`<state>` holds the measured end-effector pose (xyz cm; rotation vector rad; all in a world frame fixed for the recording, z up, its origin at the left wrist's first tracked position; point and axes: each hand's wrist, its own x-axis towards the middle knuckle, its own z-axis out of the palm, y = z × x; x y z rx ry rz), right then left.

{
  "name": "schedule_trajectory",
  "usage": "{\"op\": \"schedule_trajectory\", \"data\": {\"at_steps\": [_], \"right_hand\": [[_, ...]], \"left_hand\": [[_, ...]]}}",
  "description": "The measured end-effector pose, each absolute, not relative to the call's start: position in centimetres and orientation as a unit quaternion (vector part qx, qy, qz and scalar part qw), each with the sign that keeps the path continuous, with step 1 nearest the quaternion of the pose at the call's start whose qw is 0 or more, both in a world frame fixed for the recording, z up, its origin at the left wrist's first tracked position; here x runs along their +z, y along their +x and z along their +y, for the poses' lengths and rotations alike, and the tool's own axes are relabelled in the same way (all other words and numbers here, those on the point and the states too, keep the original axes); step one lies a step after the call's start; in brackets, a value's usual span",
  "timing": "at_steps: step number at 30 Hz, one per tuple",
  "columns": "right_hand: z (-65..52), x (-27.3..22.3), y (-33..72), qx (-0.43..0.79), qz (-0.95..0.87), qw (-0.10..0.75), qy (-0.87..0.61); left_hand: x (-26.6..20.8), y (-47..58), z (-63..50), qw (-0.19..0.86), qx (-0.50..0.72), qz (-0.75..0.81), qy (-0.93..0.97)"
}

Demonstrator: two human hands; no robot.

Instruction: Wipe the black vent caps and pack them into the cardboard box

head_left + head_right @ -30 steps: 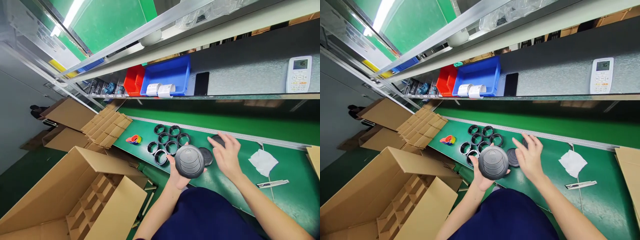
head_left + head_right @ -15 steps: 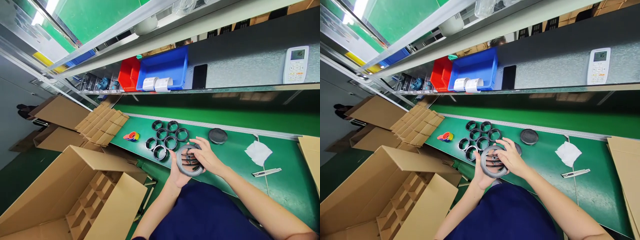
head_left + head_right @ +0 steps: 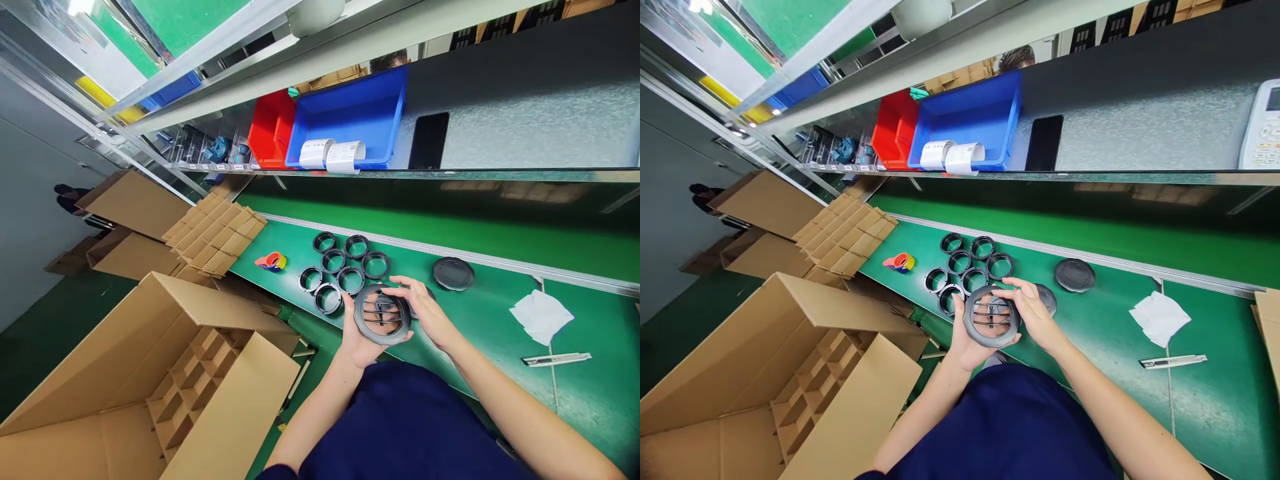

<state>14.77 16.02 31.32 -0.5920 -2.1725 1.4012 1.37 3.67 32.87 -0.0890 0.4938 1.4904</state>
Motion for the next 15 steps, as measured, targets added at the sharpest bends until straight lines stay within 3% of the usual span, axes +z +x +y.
{"op": "schedule_trajectory", "data": {"at_steps": [4, 11, 15], "right_hand": [[14.1, 28.7, 14.2, 0.365, -0.913, 0.171, -0.065], [14.2, 24.3, 10.4, 0.438, -0.896, 0.006, -0.067], [18.6, 21.5, 5.5, 0.378, -0.913, 0.047, -0.148]], "left_hand": [[30.9, 0.4, 3.2, 0.681, 0.666, 0.284, -0.112], [27.9, -1.0, 3.3, 0.701, 0.622, 0.332, -0.109], [26.9, -3.4, 2.9, 0.667, 0.619, 0.393, -0.129]]}}
